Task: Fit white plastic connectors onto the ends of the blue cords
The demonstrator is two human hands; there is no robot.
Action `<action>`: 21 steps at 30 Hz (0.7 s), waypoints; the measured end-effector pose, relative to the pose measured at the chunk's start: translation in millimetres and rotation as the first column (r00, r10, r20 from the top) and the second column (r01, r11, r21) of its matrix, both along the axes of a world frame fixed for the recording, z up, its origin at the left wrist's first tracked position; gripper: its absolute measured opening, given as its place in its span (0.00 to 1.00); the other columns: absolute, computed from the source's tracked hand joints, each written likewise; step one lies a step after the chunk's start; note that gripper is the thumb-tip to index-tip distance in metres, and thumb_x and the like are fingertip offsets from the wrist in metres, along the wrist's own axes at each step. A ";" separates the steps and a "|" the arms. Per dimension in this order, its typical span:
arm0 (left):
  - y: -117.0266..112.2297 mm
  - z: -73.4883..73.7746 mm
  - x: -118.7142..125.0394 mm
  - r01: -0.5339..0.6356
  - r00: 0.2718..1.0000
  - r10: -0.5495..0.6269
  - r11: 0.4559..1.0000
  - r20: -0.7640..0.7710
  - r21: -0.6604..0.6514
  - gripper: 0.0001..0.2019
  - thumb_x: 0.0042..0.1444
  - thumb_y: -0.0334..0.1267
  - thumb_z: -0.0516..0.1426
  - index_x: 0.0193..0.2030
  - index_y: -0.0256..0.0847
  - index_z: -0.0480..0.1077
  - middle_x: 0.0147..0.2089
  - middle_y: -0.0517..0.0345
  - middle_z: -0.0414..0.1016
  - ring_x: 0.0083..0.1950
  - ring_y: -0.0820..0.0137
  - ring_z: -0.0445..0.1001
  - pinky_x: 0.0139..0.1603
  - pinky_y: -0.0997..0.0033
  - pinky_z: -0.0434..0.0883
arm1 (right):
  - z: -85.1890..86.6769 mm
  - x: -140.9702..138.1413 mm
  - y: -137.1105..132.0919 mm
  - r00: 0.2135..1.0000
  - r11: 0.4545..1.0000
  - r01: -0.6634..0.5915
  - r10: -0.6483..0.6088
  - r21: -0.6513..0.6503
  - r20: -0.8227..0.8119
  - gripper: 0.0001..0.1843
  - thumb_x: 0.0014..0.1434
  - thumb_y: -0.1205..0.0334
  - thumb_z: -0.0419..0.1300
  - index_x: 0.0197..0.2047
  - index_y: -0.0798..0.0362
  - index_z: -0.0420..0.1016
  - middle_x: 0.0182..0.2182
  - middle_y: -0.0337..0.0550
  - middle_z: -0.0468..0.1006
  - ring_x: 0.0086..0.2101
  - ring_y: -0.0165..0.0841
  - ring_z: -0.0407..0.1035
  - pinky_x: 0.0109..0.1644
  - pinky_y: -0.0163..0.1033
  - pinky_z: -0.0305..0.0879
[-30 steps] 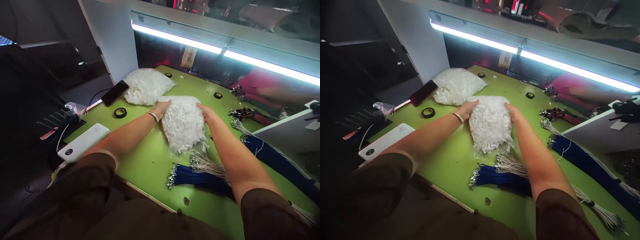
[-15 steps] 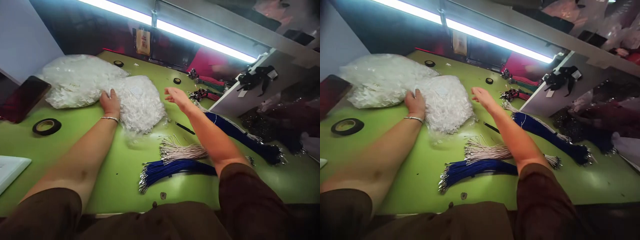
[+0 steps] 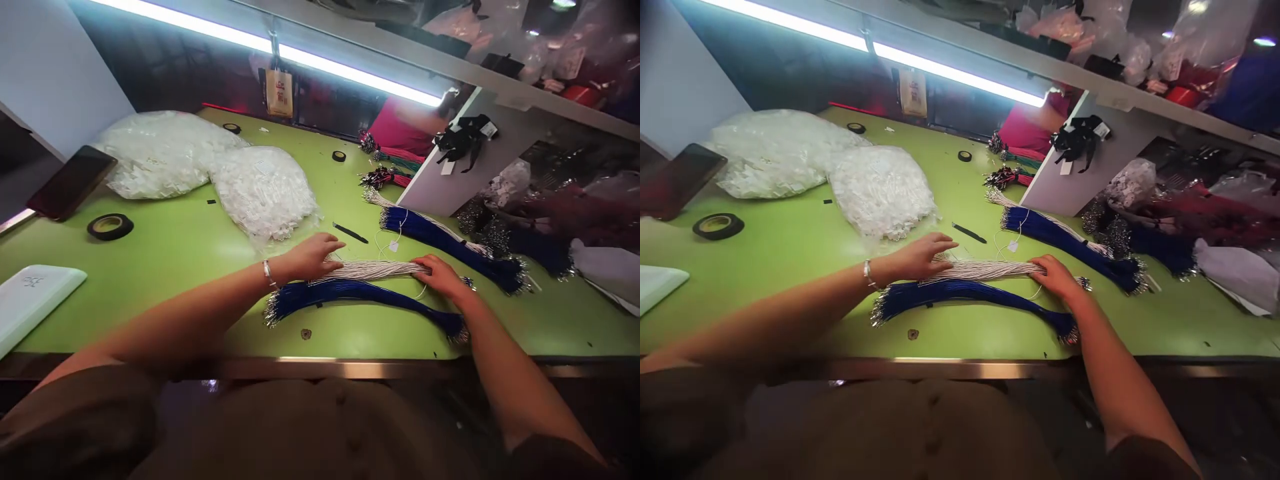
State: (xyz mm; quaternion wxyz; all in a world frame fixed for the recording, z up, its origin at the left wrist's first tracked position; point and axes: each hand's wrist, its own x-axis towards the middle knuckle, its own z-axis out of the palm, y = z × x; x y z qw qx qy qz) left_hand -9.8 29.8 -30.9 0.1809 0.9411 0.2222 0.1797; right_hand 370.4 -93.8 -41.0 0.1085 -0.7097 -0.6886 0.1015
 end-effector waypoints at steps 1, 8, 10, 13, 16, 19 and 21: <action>-2.1 -2.5 9.6 -0.029 0.999 0.029 0.999 -0.017 -0.017 0.26 0.61 0.45 0.58 0.63 0.33 0.66 0.61 0.39 0.69 0.63 0.59 0.67 0.65 0.57 0.64 | 2.3 1.4 4.0 1.000 0.999 -0.012 0.012 0.032 0.025 0.15 0.56 0.54 0.59 0.42 0.52 0.80 0.38 0.48 0.77 0.39 0.40 0.73 0.48 0.45 0.71; 13.0 57.1 61.8 0.085 0.949 -0.098 0.995 0.298 0.057 0.41 0.57 0.53 0.61 0.71 0.39 0.53 0.68 0.39 0.61 0.68 0.54 0.62 0.68 0.52 0.62 | 115.3 -16.1 24.8 0.922 0.913 -0.213 0.070 0.347 0.382 0.14 0.64 0.54 0.56 0.48 0.51 0.76 0.42 0.47 0.75 0.35 0.36 0.71 0.39 0.40 0.65; 12.0 92.7 89.1 0.211 0.896 -0.233 0.973 0.378 0.097 0.49 0.50 0.56 0.66 0.73 0.42 0.48 0.72 0.43 0.55 0.72 0.50 0.56 0.68 0.51 0.60 | 151.8 -33.2 24.8 0.872 0.894 -0.290 0.099 0.342 0.479 0.18 0.66 0.51 0.55 0.53 0.51 0.75 0.47 0.48 0.76 0.36 0.35 0.71 0.39 0.38 0.64; 9.9 133.8 133.1 0.420 0.824 -0.393 0.907 0.408 0.026 0.53 0.46 0.56 0.68 0.73 0.41 0.49 0.68 0.48 0.61 0.69 0.50 0.61 0.66 0.53 0.63 | 195.4 -61.7 14.8 0.832 0.863 -0.339 0.088 0.374 0.548 0.23 0.68 0.46 0.52 0.53 0.55 0.75 0.49 0.49 0.76 0.43 0.37 0.72 0.45 0.39 0.65; 12.9 148.9 162.4 0.571 0.776 -0.455 0.802 0.437 -0.177 0.48 0.43 0.52 0.70 0.68 0.38 0.57 0.56 0.50 0.73 0.57 0.57 0.74 0.56 0.57 0.72 | 230.6 -83.8 -6.9 0.786 0.856 -0.342 0.034 0.389 0.617 0.24 0.68 0.42 0.49 0.51 0.50 0.76 0.50 0.44 0.76 0.48 0.43 0.72 0.52 0.46 0.66; 16.8 147.2 166.8 0.602 0.798 -0.503 0.697 0.331 -0.391 0.35 0.43 0.48 0.70 0.58 0.35 0.70 0.40 0.52 0.78 0.42 0.63 0.78 0.46 0.60 0.76 | 256.1 -90.7 -31.4 0.737 0.847 -0.331 -0.043 0.416 0.674 0.23 0.68 0.41 0.48 0.53 0.45 0.76 0.52 0.43 0.76 0.52 0.47 0.71 0.54 0.50 0.66; 18.2 145.3 157.3 0.580 0.810 -0.527 0.663 0.256 -0.473 0.26 0.47 0.48 0.68 0.50 0.35 0.75 0.33 0.54 0.77 0.36 0.66 0.77 0.43 0.61 0.75 | 262.2 -84.7 -45.1 0.702 0.845 -0.331 -0.077 0.420 0.708 0.24 0.69 0.42 0.46 0.56 0.42 0.74 0.53 0.44 0.76 0.52 0.49 0.70 0.52 0.51 0.66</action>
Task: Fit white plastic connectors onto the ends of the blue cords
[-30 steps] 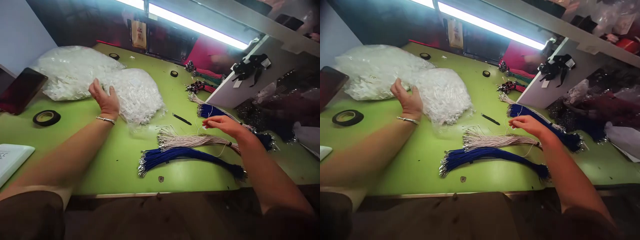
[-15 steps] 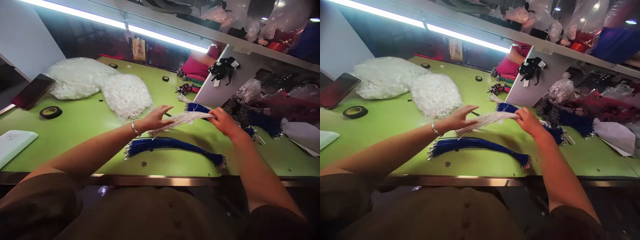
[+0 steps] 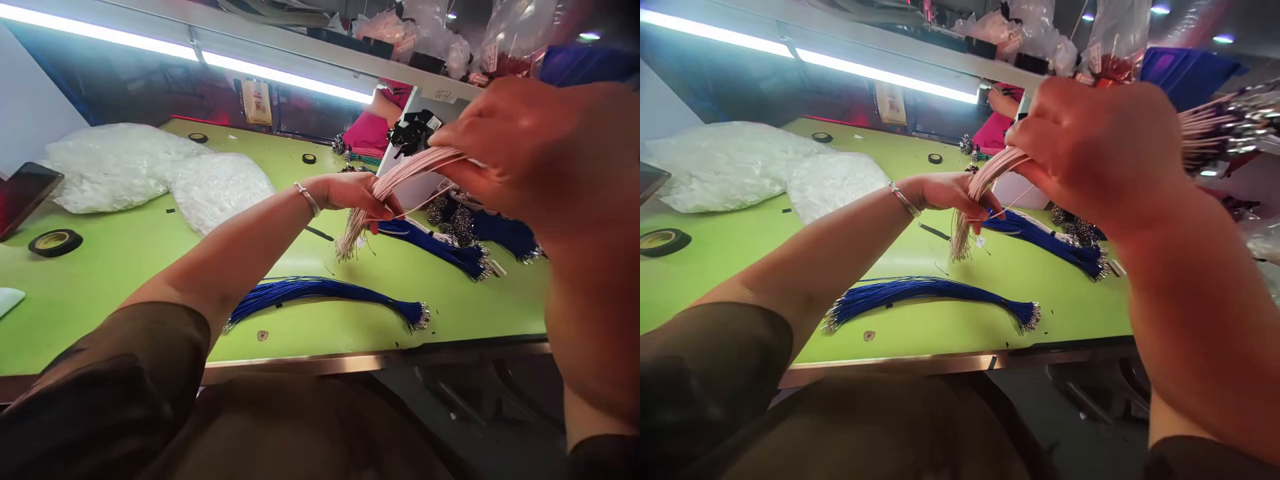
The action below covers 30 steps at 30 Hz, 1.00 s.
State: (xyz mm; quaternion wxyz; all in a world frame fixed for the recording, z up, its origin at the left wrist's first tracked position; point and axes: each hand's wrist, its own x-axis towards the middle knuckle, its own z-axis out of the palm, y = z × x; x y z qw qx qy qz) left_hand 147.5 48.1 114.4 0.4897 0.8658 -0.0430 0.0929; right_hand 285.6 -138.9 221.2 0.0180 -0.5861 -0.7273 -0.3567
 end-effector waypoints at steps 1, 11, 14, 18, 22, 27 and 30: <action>1.1 -0.1 -7.3 -0.009 1.000 0.008 1.000 -0.018 -0.011 0.23 0.48 0.48 0.67 0.48 0.36 0.76 0.32 0.55 0.76 0.35 0.67 0.77 0.43 0.62 0.75 | -1.5 5.9 -5.2 1.000 1.000 0.005 -0.005 0.004 0.023 0.25 0.69 0.41 0.45 0.57 0.41 0.73 0.53 0.45 0.76 0.52 0.49 0.71 0.51 0.51 0.67; 45.9 -83.8 -104.8 -0.297 0.791 0.560 0.702 -0.245 0.647 0.15 0.43 0.30 0.65 0.41 0.41 0.80 0.29 0.60 0.77 0.30 0.70 0.72 0.37 0.71 0.69 | -189.7 87.5 53.8 0.926 0.957 -0.089 -0.023 -0.277 -0.376 0.31 0.63 0.42 0.54 0.64 0.49 0.69 0.50 0.54 0.76 0.46 0.48 0.72 0.46 0.46 0.68; 41.5 -133.0 -124.6 -0.360 0.807 0.574 0.664 -0.138 0.656 0.21 0.47 0.32 0.66 0.51 0.40 0.78 0.46 0.49 0.79 0.45 0.66 0.76 0.50 0.68 0.71 | -249.4 96.6 80.5 0.891 0.869 -0.101 -0.138 -0.484 -0.433 0.30 0.61 0.47 0.54 0.63 0.50 0.69 0.50 0.54 0.75 0.44 0.47 0.73 0.49 0.50 0.70; 33.0 -149.7 -146.4 -0.532 0.824 0.552 0.676 0.127 0.510 0.21 0.56 0.34 0.62 0.58 0.41 0.72 0.61 0.44 0.72 0.60 0.67 0.70 0.63 0.65 0.65 | -262.0 96.4 71.2 0.895 0.852 -0.091 -0.157 -0.515 -0.417 0.36 0.57 0.45 0.58 0.64 0.53 0.67 0.59 0.63 0.70 0.57 0.61 0.65 0.58 0.59 0.64; 21.3 -122.2 -185.0 -0.788 0.612 0.739 0.538 0.282 0.299 0.13 0.64 0.36 0.54 0.52 0.37 0.75 0.49 0.48 0.78 0.49 0.70 0.74 0.54 0.67 0.69 | -249.5 48.3 27.7 0.898 0.848 -0.250 0.023 -0.467 -0.439 0.31 0.62 0.45 0.50 0.67 0.43 0.65 0.64 0.56 0.66 0.62 0.59 0.61 0.63 0.65 0.59; -30.2 -109.5 -240.7 -0.544 0.714 0.673 0.705 -0.190 0.455 0.21 0.60 0.52 0.56 0.50 0.39 0.76 0.39 0.52 0.78 0.37 0.69 0.73 0.39 0.71 0.68 | -283.4 -5.3 2.7 0.917 0.750 -0.274 0.015 -0.602 -0.398 0.31 0.66 0.46 0.46 0.70 0.36 0.57 0.70 0.43 0.58 0.68 0.50 0.53 0.67 0.68 0.52; -65.2 -129.2 -248.1 -0.388 0.728 0.635 0.692 -0.258 0.609 0.33 0.53 0.52 0.62 0.64 0.43 0.66 0.51 0.46 0.73 0.42 0.64 0.74 0.43 0.69 0.69 | -300.4 14.3 12.5 0.916 0.780 -0.181 -0.087 -0.598 -0.391 0.30 0.67 0.47 0.43 0.71 0.38 0.57 0.70 0.44 0.56 0.68 0.50 0.51 0.65 0.70 0.55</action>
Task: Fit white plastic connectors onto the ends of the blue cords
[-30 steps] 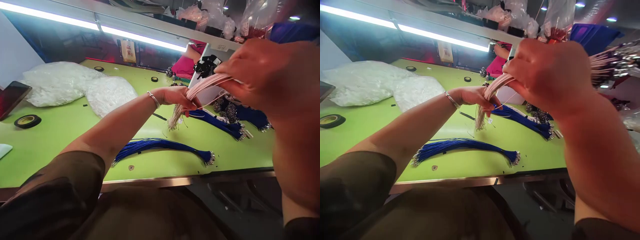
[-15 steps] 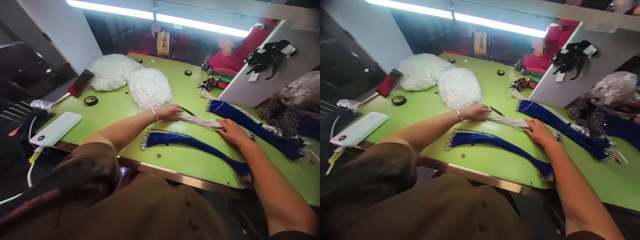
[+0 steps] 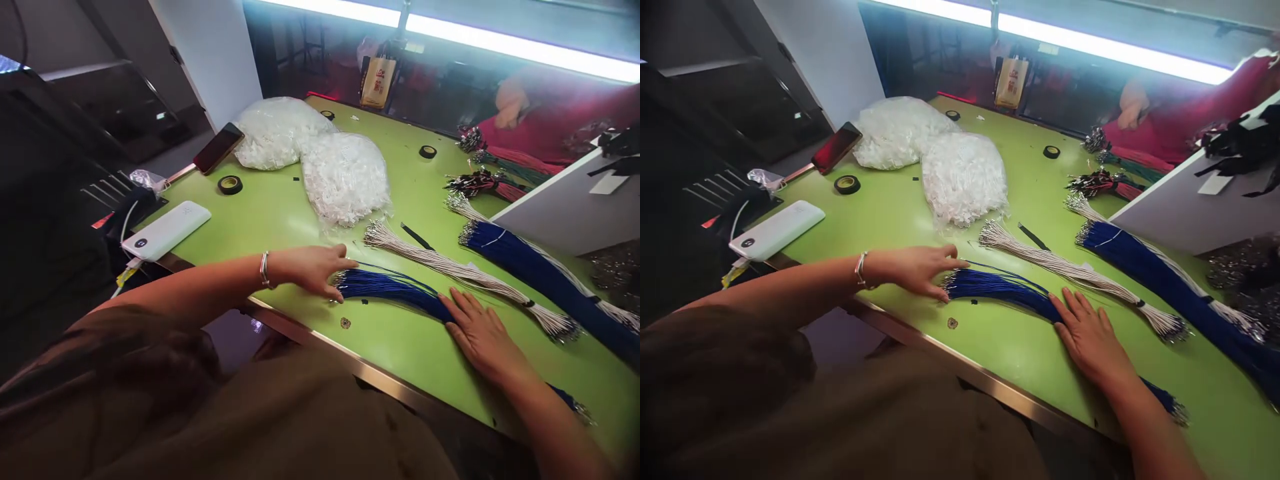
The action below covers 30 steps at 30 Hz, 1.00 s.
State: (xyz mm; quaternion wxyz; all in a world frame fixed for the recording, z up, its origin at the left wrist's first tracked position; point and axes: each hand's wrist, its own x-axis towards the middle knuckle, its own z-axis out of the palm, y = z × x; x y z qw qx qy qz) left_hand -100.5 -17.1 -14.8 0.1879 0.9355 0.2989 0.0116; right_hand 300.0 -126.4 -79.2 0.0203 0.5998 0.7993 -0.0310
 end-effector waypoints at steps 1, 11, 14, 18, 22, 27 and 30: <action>-8.1 -8.6 3.9 0.004 1.000 -0.004 0.999 -0.004 0.041 0.29 0.58 0.46 0.59 0.66 0.44 0.64 0.52 0.46 0.72 0.43 0.64 0.73 0.43 0.68 0.69 | -2.0 11.8 3.6 1.000 1.000 0.015 -0.014 0.005 -0.007 0.31 0.67 0.46 0.43 0.70 0.39 0.58 0.70 0.44 0.56 0.68 0.50 0.51 0.65 0.69 0.55; 36.8 -12.3 34.5 -0.125 0.968 0.110 0.991 0.226 0.054 0.12 0.63 0.40 0.57 0.47 0.39 0.79 0.43 0.50 0.80 0.40 0.69 0.76 0.43 0.70 0.70 | 52.6 15.0 41.6 0.977 0.997 0.034 -0.047 -0.063 -0.206 0.23 0.59 0.41 0.53 0.45 0.42 0.83 0.54 0.46 0.79 0.51 0.53 0.74 0.54 0.59 0.72; 65.9 -2.9 29.9 -0.438 0.884 0.401 0.890 0.240 0.128 0.12 0.64 0.38 0.55 0.38 0.35 0.80 0.37 0.48 0.80 0.38 0.66 0.76 0.43 0.66 0.69 | 74.3 -49.3 72.4 0.931 0.999 0.038 -0.032 0.010 -0.362 0.19 0.61 0.48 0.53 0.43 0.44 0.82 0.43 0.45 0.83 0.43 0.47 0.77 0.51 0.52 0.72; 86.2 -5.3 45.0 -0.560 0.828 0.534 0.803 0.173 0.203 0.09 0.60 0.37 0.59 0.38 0.35 0.79 0.39 0.46 0.79 0.42 0.61 0.75 0.45 0.63 0.70 | 68.7 -124.2 115.8 0.942 1.000 0.031 -0.029 -0.001 -0.335 0.11 0.57 0.59 0.57 0.34 0.47 0.82 0.35 0.44 0.84 0.36 0.42 0.76 0.42 0.46 0.70; 83.3 -15.5 57.2 -0.589 0.808 0.577 0.781 0.121 0.207 0.11 0.61 0.38 0.59 0.44 0.32 0.77 0.45 0.41 0.76 0.45 0.59 0.75 0.44 0.62 0.70 | 38.6 -150.1 137.3 0.965 0.998 0.033 -0.019 0.050 -0.261 0.06 0.55 0.63 0.60 0.32 0.48 0.80 0.33 0.45 0.81 0.34 0.39 0.73 0.38 0.42 0.67; 81.0 -24.2 47.9 -0.464 0.882 0.467 0.834 0.064 0.299 0.12 0.60 0.24 0.52 0.45 0.31 0.76 0.48 0.40 0.73 0.50 0.57 0.73 0.46 0.62 0.70 | 19.3 -151.9 128.6 0.937 0.999 -0.012 0.029 0.051 -0.347 0.05 0.58 0.62 0.58 0.32 0.49 0.75 0.33 0.44 0.77 0.36 0.38 0.70 0.40 0.42 0.66; 84.6 -25.6 40.5 -0.404 0.912 0.406 0.859 0.064 0.315 0.13 0.61 0.24 0.51 0.45 0.32 0.75 0.47 0.40 0.73 0.48 0.58 0.73 0.47 0.61 0.69 | 16.6 -162.9 109.5 0.923 0.999 -0.040 0.038 0.001 -0.383 0.06 0.60 0.62 0.56 0.32 0.49 0.72 0.34 0.45 0.76 0.36 0.39 0.70 0.41 0.43 0.65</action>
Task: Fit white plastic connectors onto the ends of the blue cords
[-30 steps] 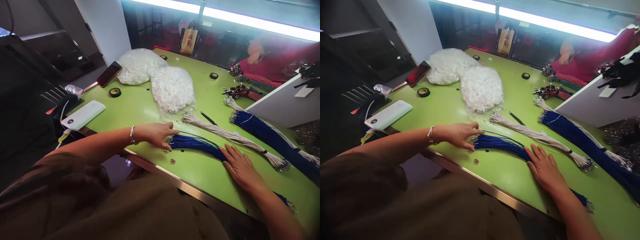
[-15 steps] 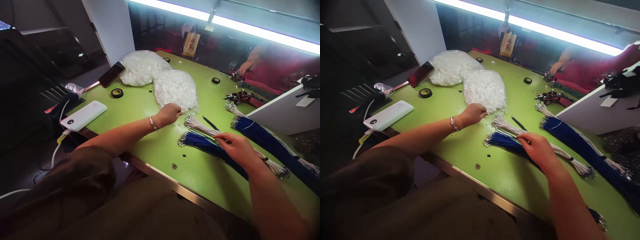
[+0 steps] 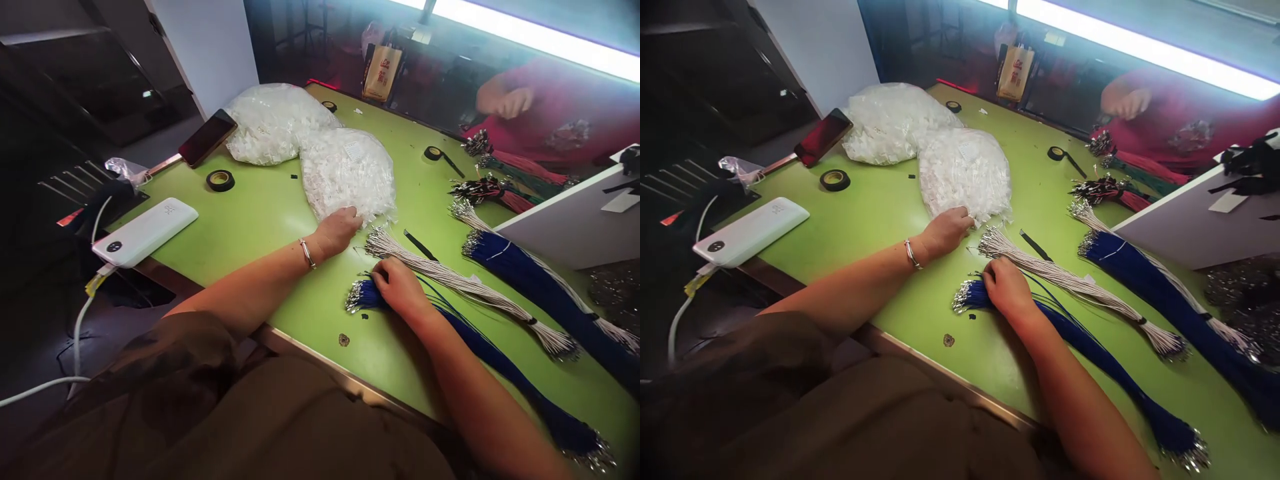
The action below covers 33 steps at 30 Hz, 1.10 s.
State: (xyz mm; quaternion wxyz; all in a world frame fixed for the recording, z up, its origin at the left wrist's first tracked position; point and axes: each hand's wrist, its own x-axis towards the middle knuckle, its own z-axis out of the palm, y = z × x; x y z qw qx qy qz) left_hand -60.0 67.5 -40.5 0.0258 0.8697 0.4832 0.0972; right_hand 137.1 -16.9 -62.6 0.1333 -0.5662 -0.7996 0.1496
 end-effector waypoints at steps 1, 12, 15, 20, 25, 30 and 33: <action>1.1 -0.5 -1.7 0.014 1.000 -0.014 1.000 0.006 0.004 0.13 0.61 0.25 0.50 0.45 0.32 0.75 0.47 0.40 0.73 0.48 0.58 0.73 0.47 0.61 0.70 | -0.6 -4.7 -6.6 1.000 1.000 -0.009 0.009 0.003 -0.002 0.06 0.61 0.62 0.55 0.32 0.49 0.71 0.34 0.46 0.75 0.36 0.39 0.70 0.41 0.43 0.65; 0.1 6.8 -5.0 0.030 0.869 -0.011 0.999 0.494 -0.031 0.21 0.51 0.19 0.52 0.46 0.38 0.79 0.42 0.50 0.78 0.44 0.65 0.75 0.48 0.64 0.73 | 31.4 -1.9 -6.9 0.928 0.984 0.177 -0.177 -0.031 -0.327 0.06 0.57 0.59 0.56 0.30 0.49 0.68 0.24 0.39 0.73 0.23 0.32 0.62 0.30 0.39 0.60; -13.0 19.8 4.7 0.144 0.651 0.200 0.914 0.732 -0.378 0.12 0.51 0.22 0.58 0.38 0.34 0.81 0.31 0.54 0.79 0.33 0.71 0.75 0.41 0.67 0.74 | 38.8 3.3 -6.7 0.805 0.960 0.224 -0.279 -0.167 -0.523 0.07 0.54 0.56 0.60 0.29 0.50 0.70 0.22 0.37 0.73 0.21 0.29 0.60 0.27 0.37 0.57; -39.7 17.6 21.4 0.552 0.221 0.712 0.472 0.666 -0.688 0.03 0.50 0.26 0.67 0.33 0.29 0.78 0.27 0.55 0.78 0.29 0.76 0.76 0.37 0.75 0.76 | 23.9 10.1 -8.6 0.480 0.906 0.270 -0.421 -0.327 -0.770 0.16 0.47 0.50 0.66 0.34 0.54 0.77 0.23 0.36 0.74 0.19 0.24 0.54 0.21 0.34 0.50; -49.2 -0.6 29.7 0.638 0.117 0.865 0.310 0.487 -0.705 0.04 0.52 0.25 0.66 0.32 0.29 0.76 0.30 0.55 0.77 0.29 0.78 0.77 0.34 0.81 0.75 | 14.7 7.5 -15.6 0.555 0.930 0.327 -0.333 -0.168 -0.763 0.10 0.48 0.55 0.64 0.28 0.54 0.75 0.22 0.36 0.72 0.22 0.27 0.60 0.26 0.34 0.58; -46.8 -10.3 31.1 0.684 0.135 0.865 0.272 0.483 -0.677 0.03 0.55 0.27 0.65 0.33 0.29 0.75 0.30 0.55 0.78 0.30 0.79 0.77 0.35 0.81 0.74 | 14.3 1.5 -19.5 0.731 0.907 0.403 -0.240 0.122 -0.638 0.07 0.54 0.59 0.58 0.28 0.52 0.72 0.21 0.35 0.70 0.21 0.27 0.60 0.28 0.35 0.60; -45.3 -12.6 30.3 0.707 0.141 0.847 0.276 0.513 -0.651 0.05 0.53 0.28 0.66 0.34 0.29 0.75 0.31 0.56 0.78 0.31 0.79 0.77 0.36 0.81 0.74 | 12.1 0.9 -18.9 0.799 0.897 0.378 -0.190 0.229 -0.571 0.06 0.56 0.62 0.57 0.28 0.52 0.71 0.21 0.35 0.70 0.22 0.27 0.61 0.30 0.35 0.62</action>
